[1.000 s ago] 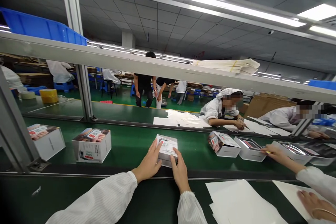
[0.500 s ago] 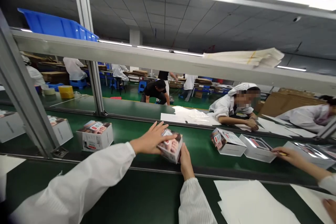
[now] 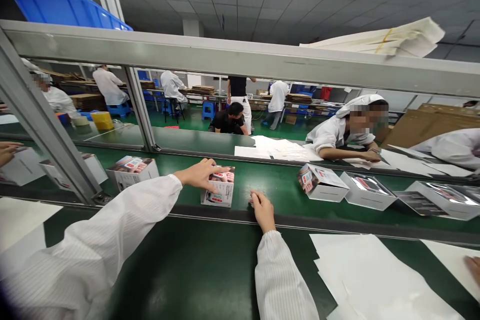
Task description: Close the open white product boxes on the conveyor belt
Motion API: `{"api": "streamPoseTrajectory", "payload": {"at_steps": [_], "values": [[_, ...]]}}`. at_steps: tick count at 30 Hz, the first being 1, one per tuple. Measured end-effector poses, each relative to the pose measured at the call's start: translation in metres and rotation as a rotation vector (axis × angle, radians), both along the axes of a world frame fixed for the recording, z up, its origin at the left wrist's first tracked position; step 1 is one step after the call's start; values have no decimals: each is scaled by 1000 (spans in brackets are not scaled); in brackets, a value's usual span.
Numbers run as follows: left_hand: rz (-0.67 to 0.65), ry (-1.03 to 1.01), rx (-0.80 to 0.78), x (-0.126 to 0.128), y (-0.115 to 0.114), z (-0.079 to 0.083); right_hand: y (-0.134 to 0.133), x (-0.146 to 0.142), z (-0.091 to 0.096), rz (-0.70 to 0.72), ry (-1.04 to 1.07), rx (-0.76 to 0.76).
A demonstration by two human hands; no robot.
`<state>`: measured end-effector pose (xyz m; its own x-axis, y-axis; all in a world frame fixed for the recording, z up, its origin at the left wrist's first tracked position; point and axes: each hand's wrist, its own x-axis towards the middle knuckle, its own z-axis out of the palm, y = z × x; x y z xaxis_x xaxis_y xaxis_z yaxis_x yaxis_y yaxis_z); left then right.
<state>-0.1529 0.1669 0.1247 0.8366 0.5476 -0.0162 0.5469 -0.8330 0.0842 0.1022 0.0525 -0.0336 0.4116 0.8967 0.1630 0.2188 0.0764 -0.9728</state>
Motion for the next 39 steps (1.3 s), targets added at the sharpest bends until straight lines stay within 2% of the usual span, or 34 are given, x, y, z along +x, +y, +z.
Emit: {"api": "streamPoseTrajectory", "payload": {"at_steps": [8, 13, 16, 19, 22, 25, 27, 30, 39], "values": [[22, -20, 108, -18, -12, -8, 0, 2, -7, 18, -48, -8], [34, -28, 95, -32, -10, -9, -1, 1, -8, 9, -83, 13], [22, -147, 200, -28, -31, -11, -3, -1, -6, -3, -89, 11], [-105, -304, 235, -10, -73, -28, -3, -3, -5, 7, -94, 2], [-302, -332, 53, 11, -114, -67, -4, -1, -6, 10, -139, 10], [-380, -299, -163, 25, -135, -109, -5, 1, -9, -2, -150, 22], [-363, -296, -255, 29, -137, -127, -4, 3, -12, 4, -135, 25], [-338, -314, -313, 30, -134, -135, -3, 4, -14, 18, -121, 12], [-306, -334, -303, 26, -137, -129, -4, -8, -2, -20, -37, 61]]}}
